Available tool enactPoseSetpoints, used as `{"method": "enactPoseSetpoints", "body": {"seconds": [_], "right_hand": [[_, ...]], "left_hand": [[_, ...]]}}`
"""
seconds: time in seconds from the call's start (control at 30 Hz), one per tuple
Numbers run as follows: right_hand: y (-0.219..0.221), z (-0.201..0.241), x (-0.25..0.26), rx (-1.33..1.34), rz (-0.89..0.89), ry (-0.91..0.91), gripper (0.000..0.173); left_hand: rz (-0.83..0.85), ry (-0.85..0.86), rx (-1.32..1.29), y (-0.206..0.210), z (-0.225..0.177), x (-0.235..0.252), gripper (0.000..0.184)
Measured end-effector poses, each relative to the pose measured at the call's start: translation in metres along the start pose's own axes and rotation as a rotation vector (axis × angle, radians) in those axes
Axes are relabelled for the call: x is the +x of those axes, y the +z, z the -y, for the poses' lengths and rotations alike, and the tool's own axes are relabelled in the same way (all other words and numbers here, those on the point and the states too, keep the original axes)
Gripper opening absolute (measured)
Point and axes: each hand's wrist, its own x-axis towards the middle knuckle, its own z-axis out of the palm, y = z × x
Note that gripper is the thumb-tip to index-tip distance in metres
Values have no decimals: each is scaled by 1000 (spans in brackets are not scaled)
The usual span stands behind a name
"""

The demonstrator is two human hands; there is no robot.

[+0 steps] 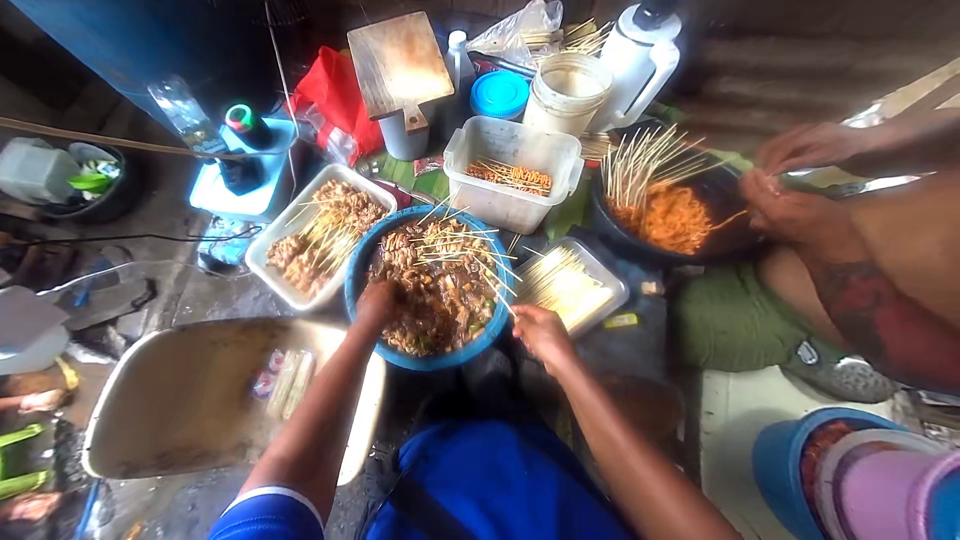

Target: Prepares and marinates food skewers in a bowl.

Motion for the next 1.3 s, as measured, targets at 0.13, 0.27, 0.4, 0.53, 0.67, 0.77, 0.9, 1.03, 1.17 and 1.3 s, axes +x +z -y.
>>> {"method": "enactPoseSetpoints", "body": {"seconds": [0.13,0.27,0.4,0.53,0.67,0.77,0.9,1.03,1.17,1.3], "right_hand": [[5,-3,3,-1,3,-27,28],[5,-1,3,-27,-1,-54,29],[8,-1,-2,-95,27,-82,29],[20,-2,-8,-216,118,-110,33],[23,2,-15,-329,128,-178,36],[25,6,-19,-367,130,-218,37],[27,8,-20,-396,128,-282,37],[32,13,-23,-449,124,-276,37],[39,17,-29,-561,118,-216,40],[48,16,-36,-600,136,-201,40]], "left_hand": [[-113,43,-114,7,-51,-23,27],[96,58,-406,68,-84,-3,30],[60,-59,-1025,96,-72,1,22],[91,-223,-1605,77,-59,-15,33],[-11,-299,-1750,73,-56,-7,22],[-55,-347,-1769,73,-60,-4,19],[-136,-215,-1597,80,-61,-5,21],[-232,-15,-1180,88,-60,-7,25],[-317,15,-742,80,-73,-24,28],[-318,-24,-662,87,-77,-34,29]]}}
